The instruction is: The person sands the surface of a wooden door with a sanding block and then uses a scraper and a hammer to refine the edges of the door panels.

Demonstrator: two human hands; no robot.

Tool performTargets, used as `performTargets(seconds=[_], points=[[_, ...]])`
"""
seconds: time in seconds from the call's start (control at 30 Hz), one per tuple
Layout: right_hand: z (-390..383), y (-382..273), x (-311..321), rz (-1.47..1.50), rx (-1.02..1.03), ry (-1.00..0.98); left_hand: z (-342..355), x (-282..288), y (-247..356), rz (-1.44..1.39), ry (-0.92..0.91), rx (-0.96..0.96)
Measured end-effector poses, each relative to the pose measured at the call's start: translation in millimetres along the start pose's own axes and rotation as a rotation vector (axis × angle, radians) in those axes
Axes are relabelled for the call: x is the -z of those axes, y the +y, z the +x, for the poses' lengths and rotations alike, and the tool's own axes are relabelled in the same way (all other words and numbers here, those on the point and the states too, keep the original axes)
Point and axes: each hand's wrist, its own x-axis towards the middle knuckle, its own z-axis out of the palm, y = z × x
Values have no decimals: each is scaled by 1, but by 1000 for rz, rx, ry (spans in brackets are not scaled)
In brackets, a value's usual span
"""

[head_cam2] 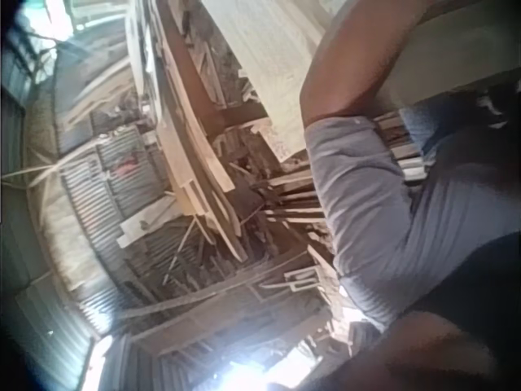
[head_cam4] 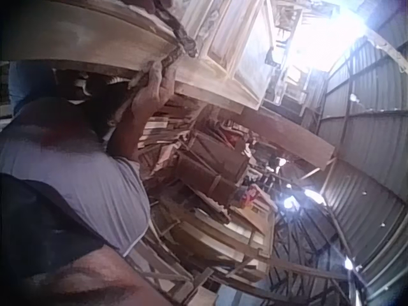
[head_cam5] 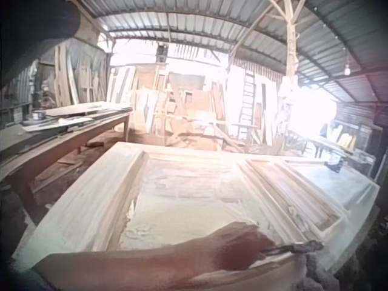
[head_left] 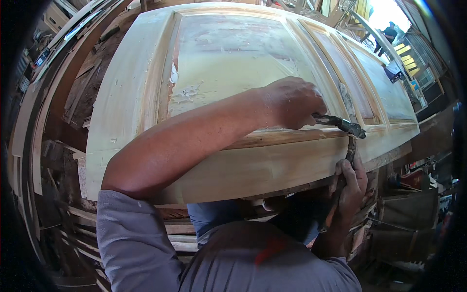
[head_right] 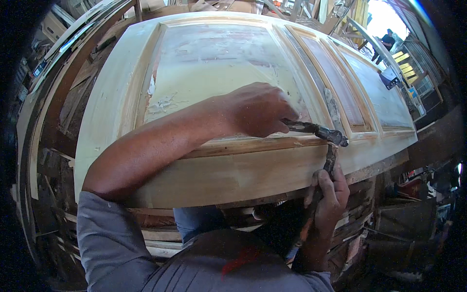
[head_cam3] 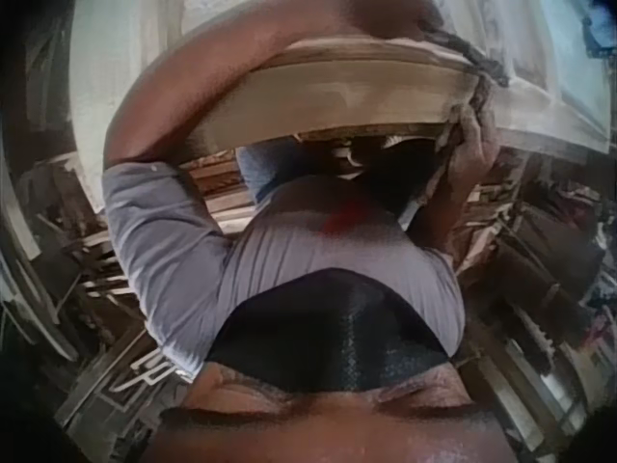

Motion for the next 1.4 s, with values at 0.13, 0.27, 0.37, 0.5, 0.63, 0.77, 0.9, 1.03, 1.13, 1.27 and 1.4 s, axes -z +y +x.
performTargets(seconds=[0.13, 0.27, 0.37, 0.5, 0.63, 0.77, 0.9, 1.03, 1.13, 1.27, 1.4], points=[[-1, -2, -6, 142, 74, 165, 1, -1, 4, 49, 11, -49], [-3, -4, -2, 36, 0, 85, 0, 3, 2, 32, -15, -21], [1, -8, -12, 83, 33, 141, -1, 1, 1, 12, 0, -10], [10, 8, 19, -70, -1, 26, 1, 3, -1, 71, -66, 33], [9, 1, 19, 101, 25, 26, 0, 7, 0, 22, 5, 21], [13, 8, 23, 105, 48, 36, 4, 12, -2, 11, -19, 42], [13, 11, 20, 111, 16, 52, 4, 6, -2, -45, -20, 12], [13, 8, 17, 101, 42, 3, 5, 7, 0, -60, -46, 35], [13, 6, 16, 86, 51, 18, 5, 6, 0, -57, -64, 23], [14, 4, 16, 69, 50, 26, 2, 4, 0, -60, -19, -6], [9, -7, 7, 89, 57, 95, -2, 3, 3, -64, 7, -29]])
